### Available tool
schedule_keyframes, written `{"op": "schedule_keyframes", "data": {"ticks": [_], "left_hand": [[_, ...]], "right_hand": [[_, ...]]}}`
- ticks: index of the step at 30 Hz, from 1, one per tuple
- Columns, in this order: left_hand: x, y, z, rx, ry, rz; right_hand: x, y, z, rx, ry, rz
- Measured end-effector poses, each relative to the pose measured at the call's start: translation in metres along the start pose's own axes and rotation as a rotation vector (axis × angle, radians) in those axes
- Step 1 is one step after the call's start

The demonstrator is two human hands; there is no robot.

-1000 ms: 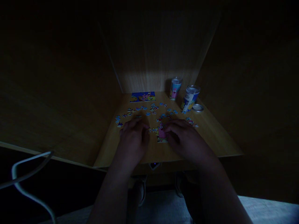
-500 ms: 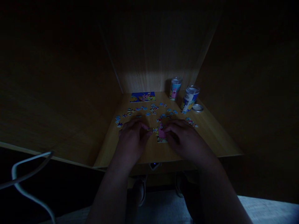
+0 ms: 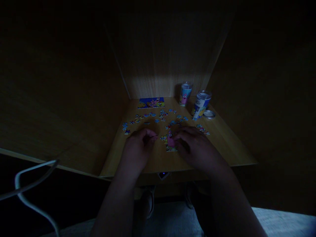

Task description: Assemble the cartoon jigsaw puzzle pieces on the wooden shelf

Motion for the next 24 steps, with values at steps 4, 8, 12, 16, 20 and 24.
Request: {"op": "schedule_keyframes", "data": {"ticks": [4,8,12,16,20,24], "left_hand": [[-0.001,-0.001,-0.001,-0.054,0.000,-0.007],[0.000,-0.003,-0.005,-0.050,0.051,-0.031],[0.001,-0.005,-0.008,0.018,0.059,-0.055],[0.001,-0.009,-0.008,0.144,0.036,-0.081],[0.000,-0.015,-0.008,0.232,0.003,-0.094],[-0.001,-0.021,-0.013,0.352,-0.022,-0.095]], "right_hand": [[0.000,-0.001,-0.001,0.012,-0.005,0.000],[-0.001,-0.002,-0.002,0.011,0.000,0.005],[-0.001,-0.001,-0.001,-0.006,0.002,0.001],[0.000,0.000,-0.001,-0.005,0.009,0.000],[0.000,0.001,-0.001,-0.005,0.002,0.004],[0.000,0.000,-0.001,-0.006,-0.003,0.005]]}}
Point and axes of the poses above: each hand's wrist, its own x-axis towards the middle knuckle, its own z-axis out of the back of the hand, y = z × x, the point moved 7 cm from there along x, towards the middle knuckle, and after that the axes turned 10 degrees about y, right-handed, at the moved point
